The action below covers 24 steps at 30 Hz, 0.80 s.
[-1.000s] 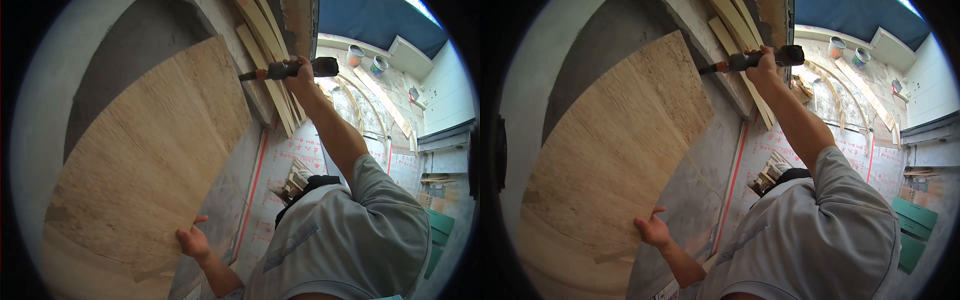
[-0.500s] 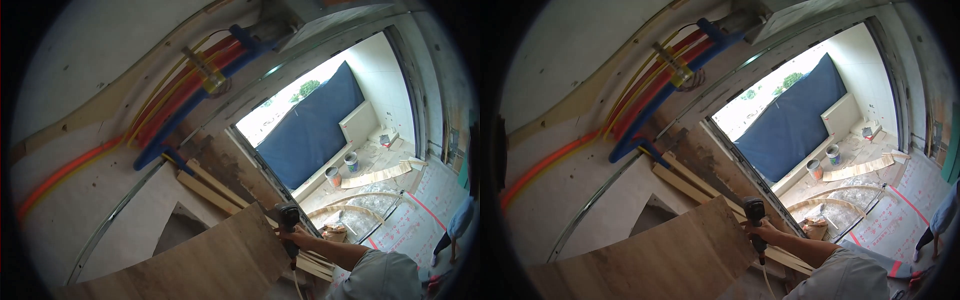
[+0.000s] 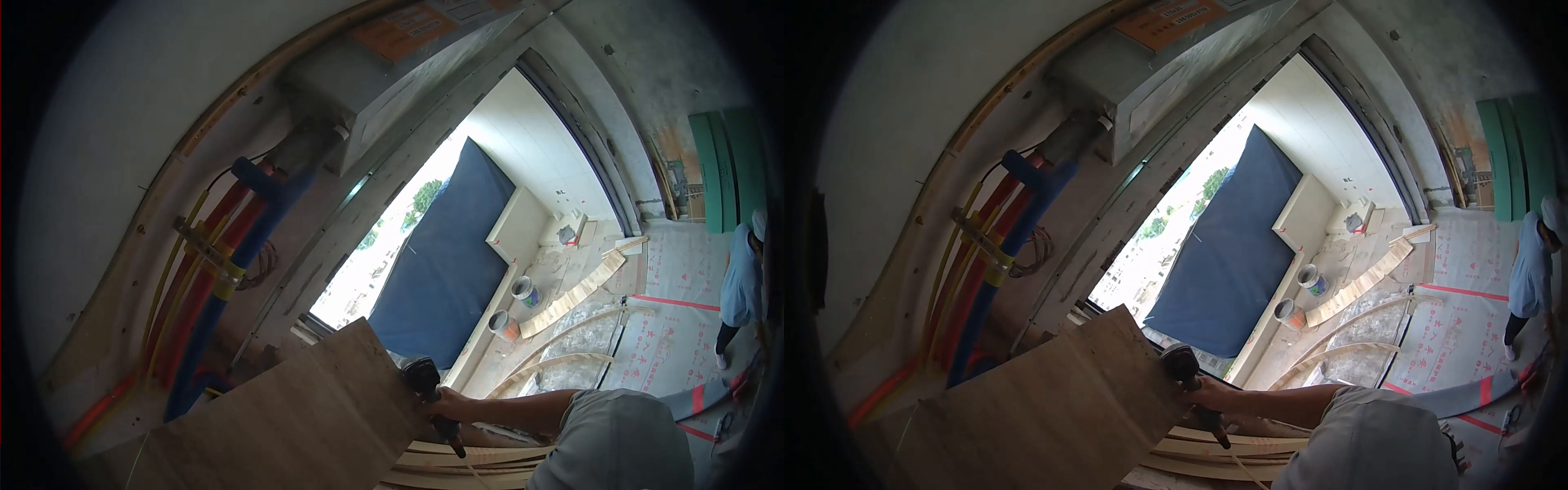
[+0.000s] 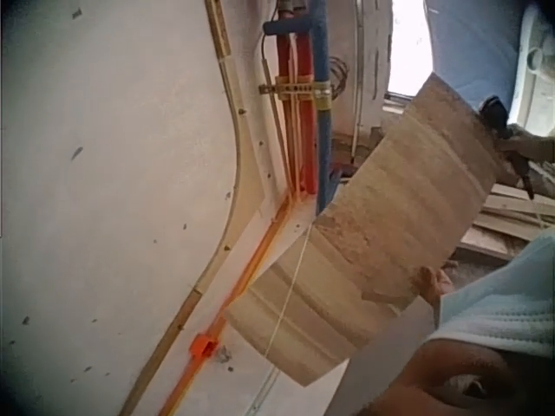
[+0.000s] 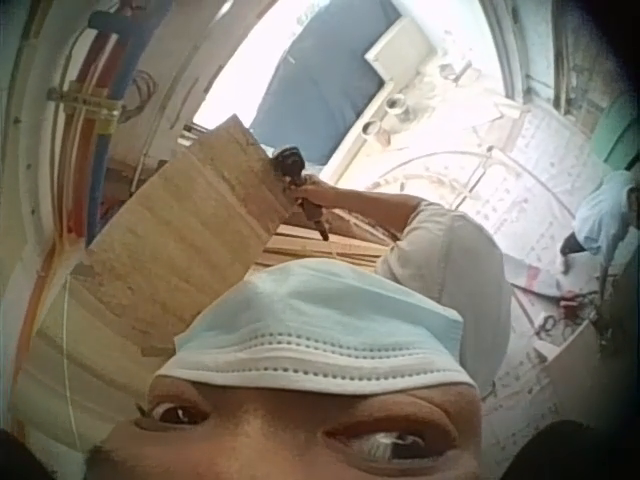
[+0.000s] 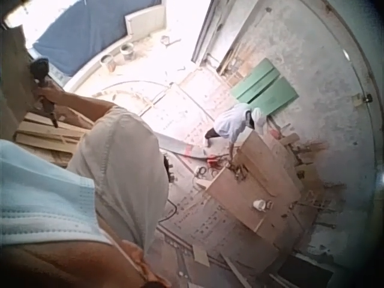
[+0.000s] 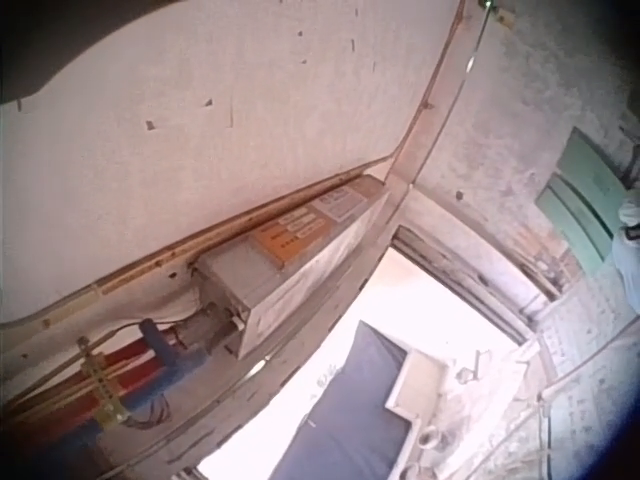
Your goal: Apply glue to a wooden board and install it onto a structure using a nail gun.
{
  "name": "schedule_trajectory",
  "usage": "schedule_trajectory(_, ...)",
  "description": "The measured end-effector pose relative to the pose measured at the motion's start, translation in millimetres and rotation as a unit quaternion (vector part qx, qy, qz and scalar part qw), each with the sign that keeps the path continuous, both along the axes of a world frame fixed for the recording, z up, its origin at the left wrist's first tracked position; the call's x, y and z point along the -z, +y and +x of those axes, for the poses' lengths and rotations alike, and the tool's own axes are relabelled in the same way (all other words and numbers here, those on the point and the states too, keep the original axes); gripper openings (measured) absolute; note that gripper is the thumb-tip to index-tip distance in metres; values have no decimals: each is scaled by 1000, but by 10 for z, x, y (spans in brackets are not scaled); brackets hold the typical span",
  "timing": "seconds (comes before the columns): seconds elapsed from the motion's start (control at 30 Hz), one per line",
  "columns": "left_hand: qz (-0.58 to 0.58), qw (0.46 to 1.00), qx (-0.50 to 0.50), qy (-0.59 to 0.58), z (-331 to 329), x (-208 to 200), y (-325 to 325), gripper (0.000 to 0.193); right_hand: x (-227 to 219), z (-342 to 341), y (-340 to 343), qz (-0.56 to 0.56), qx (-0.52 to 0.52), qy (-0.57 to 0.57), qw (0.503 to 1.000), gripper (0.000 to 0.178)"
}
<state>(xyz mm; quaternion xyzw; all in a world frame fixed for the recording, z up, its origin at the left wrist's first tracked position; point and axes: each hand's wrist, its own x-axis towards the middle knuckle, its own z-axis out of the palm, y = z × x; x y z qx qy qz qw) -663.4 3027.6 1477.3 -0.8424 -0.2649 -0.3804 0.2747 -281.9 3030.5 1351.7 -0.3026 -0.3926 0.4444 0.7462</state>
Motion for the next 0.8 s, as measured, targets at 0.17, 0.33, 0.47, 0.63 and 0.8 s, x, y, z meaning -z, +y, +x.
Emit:
schedule_trajectory(0.17,211,976,-22,41,-55,-254,156,19,-309,153,-137,18,77,-47,996,34)
schedule_trajectory(0.33,-322,887,156,-291,700,-994,-647,56,-767,211,-133,-45,181,-83,979,37)
schedule_trajectory(0.47,-524,841,104,-87,628,-943,-827,55,-1023,366,-222,-43,219,-46,974,42)
schedule_trajectory(0.63,259,901,-140,318,565,-1099,-1112,66,-1358,523,-545,-56,250,-97,962,46)
schedule_trajectory(0.8,275,887,-298,222,420,-1458,-1052,77,-1854,509,-742,-22,299,-179,937,45)
